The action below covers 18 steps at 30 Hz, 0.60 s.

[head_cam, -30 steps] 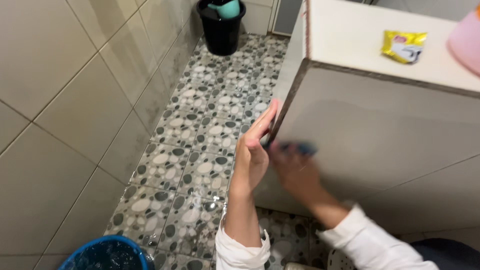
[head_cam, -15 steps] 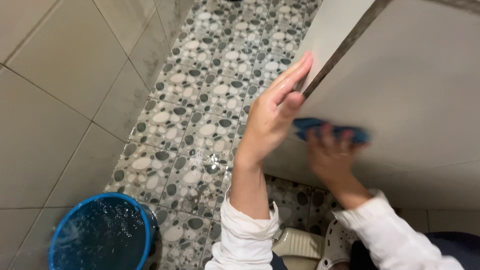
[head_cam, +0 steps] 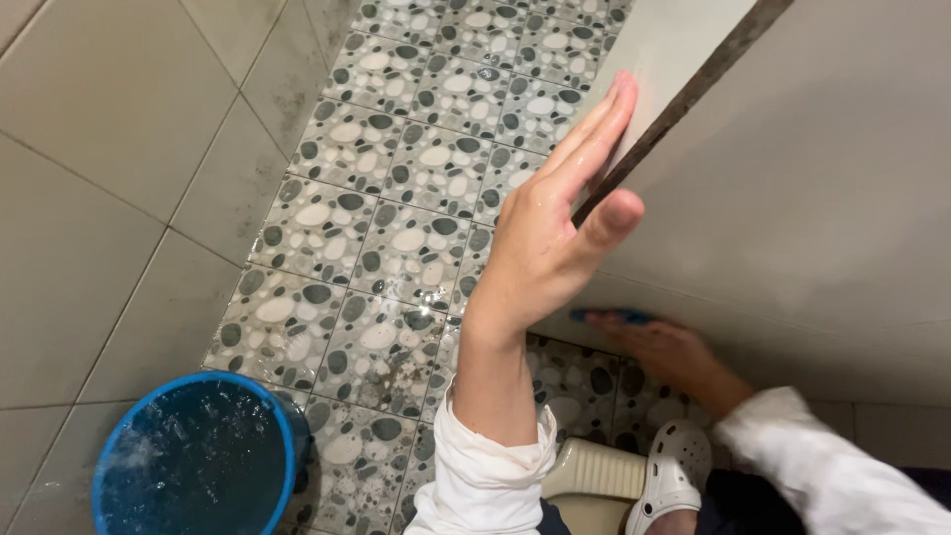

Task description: The person cleans a white cabinet and tiled walls in a bathroom using a blue cloth. They rinse the cloth in a blue bucket, wipe the cabinet and walls, and then clean a round mirror.

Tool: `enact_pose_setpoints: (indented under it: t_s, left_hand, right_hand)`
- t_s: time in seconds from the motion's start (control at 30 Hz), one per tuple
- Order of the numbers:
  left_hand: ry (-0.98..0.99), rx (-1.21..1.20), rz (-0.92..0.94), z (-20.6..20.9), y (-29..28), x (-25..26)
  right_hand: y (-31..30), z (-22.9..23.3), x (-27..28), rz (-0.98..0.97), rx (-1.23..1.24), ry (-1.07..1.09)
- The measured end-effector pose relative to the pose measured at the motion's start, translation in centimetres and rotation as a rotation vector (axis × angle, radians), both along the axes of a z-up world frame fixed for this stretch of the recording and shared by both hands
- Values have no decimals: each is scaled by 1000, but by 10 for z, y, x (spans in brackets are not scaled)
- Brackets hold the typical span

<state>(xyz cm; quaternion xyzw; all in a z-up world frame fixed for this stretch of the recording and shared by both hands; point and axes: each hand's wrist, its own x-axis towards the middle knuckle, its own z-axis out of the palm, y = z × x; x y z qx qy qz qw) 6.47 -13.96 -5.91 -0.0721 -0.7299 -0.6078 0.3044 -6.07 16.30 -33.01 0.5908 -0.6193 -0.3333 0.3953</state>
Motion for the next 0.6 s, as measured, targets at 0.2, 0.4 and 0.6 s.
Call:
enact_pose_setpoints:
  t_s: [0.2, 0.4, 0.6]
  left_hand:
    - [20, -2, -34, -1, -6, -6]
    - [30, 54, -61, -3, -1, -6]
    - [86, 108, -120, -30, 3, -32]
  right_hand:
    - [-57, 31, 1, 72, -504, -253]
    - [-85, -99, 27, -215, 189, -710]
    - [79, -54, -14, -41, 241, -42]
